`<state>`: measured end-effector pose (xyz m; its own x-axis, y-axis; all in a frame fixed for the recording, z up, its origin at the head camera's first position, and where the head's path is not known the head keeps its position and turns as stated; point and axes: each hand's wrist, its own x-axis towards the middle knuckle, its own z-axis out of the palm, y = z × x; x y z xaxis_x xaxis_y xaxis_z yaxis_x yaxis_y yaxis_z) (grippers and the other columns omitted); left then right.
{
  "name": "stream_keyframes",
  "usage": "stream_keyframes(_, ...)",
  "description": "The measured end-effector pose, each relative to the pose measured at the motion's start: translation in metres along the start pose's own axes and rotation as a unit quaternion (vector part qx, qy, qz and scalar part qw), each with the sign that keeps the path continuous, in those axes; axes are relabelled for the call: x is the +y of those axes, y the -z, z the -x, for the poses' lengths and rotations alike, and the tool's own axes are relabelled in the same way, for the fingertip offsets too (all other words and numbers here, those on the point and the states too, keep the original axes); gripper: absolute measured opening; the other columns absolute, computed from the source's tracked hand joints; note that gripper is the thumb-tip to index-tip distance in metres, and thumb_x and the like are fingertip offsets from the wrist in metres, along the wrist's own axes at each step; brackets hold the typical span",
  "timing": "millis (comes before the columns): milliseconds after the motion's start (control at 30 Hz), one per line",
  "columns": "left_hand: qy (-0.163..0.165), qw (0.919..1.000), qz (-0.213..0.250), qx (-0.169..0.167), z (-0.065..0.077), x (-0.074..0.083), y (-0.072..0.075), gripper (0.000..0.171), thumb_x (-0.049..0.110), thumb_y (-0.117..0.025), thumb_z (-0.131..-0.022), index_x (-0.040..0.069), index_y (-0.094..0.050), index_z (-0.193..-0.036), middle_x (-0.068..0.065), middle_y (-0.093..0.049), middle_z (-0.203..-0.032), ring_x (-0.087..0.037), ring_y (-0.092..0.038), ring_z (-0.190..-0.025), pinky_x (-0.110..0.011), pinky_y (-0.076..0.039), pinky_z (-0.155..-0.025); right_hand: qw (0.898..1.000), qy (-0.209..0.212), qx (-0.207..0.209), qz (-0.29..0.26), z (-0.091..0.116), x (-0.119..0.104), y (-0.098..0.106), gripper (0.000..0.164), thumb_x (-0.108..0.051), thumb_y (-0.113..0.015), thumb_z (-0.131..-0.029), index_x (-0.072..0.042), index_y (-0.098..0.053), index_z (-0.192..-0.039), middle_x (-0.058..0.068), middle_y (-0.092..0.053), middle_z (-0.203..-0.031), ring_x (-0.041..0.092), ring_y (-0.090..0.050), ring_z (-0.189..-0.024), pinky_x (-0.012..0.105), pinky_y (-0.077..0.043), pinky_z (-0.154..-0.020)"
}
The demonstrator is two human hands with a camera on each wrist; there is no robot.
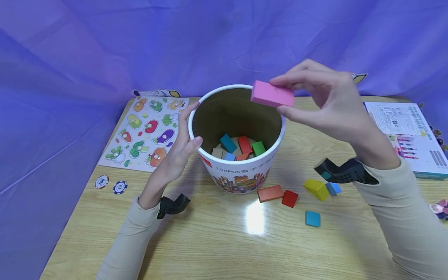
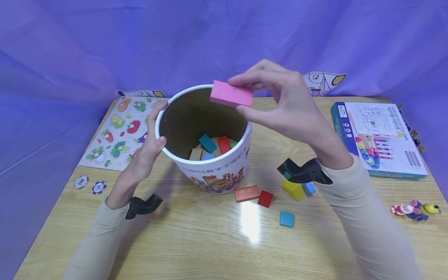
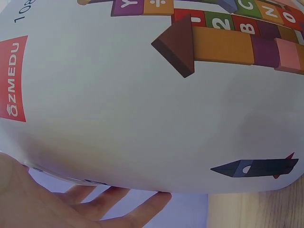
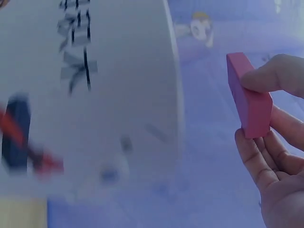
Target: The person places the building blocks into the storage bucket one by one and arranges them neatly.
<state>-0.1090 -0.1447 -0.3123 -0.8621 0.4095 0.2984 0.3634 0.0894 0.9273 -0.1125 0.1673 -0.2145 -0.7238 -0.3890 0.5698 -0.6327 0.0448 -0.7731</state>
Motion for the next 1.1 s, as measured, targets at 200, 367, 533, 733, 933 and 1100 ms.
stream_keyframes(200, 0.000, 1.0000, -0.001, 0.002, 0.000, 0.000, -0.002, 0.094, 0.068, -0.053, -0.085, 0.024, -0.006, -0.153, 0.006, -0.013, -0.158, -0.017, -0.018, -0.143, -0.062, -0.025, -0.112, 0.998, 0.005, -0.040, 0.043, -0.011, 0.006, -0.022, 0.043, 0.014, -0.073, -0.075, 0.002, -0.068, -0.116, 0.010, -0.062, -0.106, 0.020, -0.055, -0.101, 0.024, -0.047, -0.097)
stream_keyframes(367, 0.000, 1.0000, -0.002, 0.003, 0.000, 0.001, -0.003, 0.093, 0.068, -0.053, -0.085, 0.025, -0.006, -0.153, 0.006, -0.013, -0.157, -0.017, -0.018, -0.143, -0.062, -0.025, -0.112, 0.998, -0.007, -0.043, 0.052, -0.011, 0.008, -0.027, 0.043, 0.013, -0.074, -0.076, 0.001, -0.069, -0.116, 0.007, -0.061, -0.105, 0.018, -0.055, -0.102, 0.023, -0.047, -0.099)
stream_keyframes(533, 0.000, 1.0000, -0.001, 0.005, 0.000, 0.001, -0.003, 0.093, 0.067, -0.053, -0.085, 0.025, -0.007, -0.153, 0.006, -0.013, -0.157, -0.017, -0.018, -0.143, -0.063, -0.024, -0.112, 0.995, -0.027, -0.061, 0.071, -0.010, 0.013, -0.027, 0.041, 0.011, -0.074, -0.077, -0.001, -0.069, -0.116, 0.002, -0.062, -0.109, 0.017, -0.057, -0.105, 0.024, -0.046, -0.103)
stream_keyframes(733, -0.001, 0.9999, -0.009, 0.004, 0.001, 0.001, -0.002, 0.091, 0.066, -0.052, -0.086, 0.024, -0.007, -0.153, 0.006, -0.012, -0.158, -0.017, -0.016, -0.143, -0.063, -0.021, -0.112, 0.992, -0.020, -0.084, 0.097, -0.004, 0.016, -0.022, 0.041, 0.008, -0.076, -0.077, -0.005, -0.070, -0.115, 0.002, -0.065, -0.113, 0.014, -0.060, -0.103, 0.020, -0.048, -0.094)
stream_keyframes(933, -0.004, 0.9999, -0.011, 0.004, 0.000, 0.001, -0.002, 0.091, 0.066, -0.052, -0.086, 0.024, -0.007, -0.153, 0.006, -0.013, -0.158, -0.018, -0.017, -0.143, -0.063, -0.022, -0.112, 0.998, 0.024, -0.064, 0.015, 0.015, 0.018, -0.009, 0.042, 0.022, -0.071, -0.072, 0.008, -0.067, -0.111, 0.012, -0.064, -0.109, 0.021, -0.060, -0.103, 0.025, -0.048, -0.101)
stream_keyframes(1100, -0.007, 1.0000, -0.003, -0.001, 0.000, 0.000, -0.002, 0.091, 0.067, -0.053, -0.086, 0.025, -0.007, -0.153, 0.006, -0.014, -0.157, -0.018, -0.019, -0.143, -0.063, -0.025, -0.112, 0.998, 0.031, -0.034, -0.040, 0.054, 0.029, 0.007, 0.037, 0.027, -0.069, -0.069, 0.014, -0.065, -0.104, 0.016, -0.065, -0.105, 0.023, -0.060, -0.099, 0.025, -0.050, -0.097)
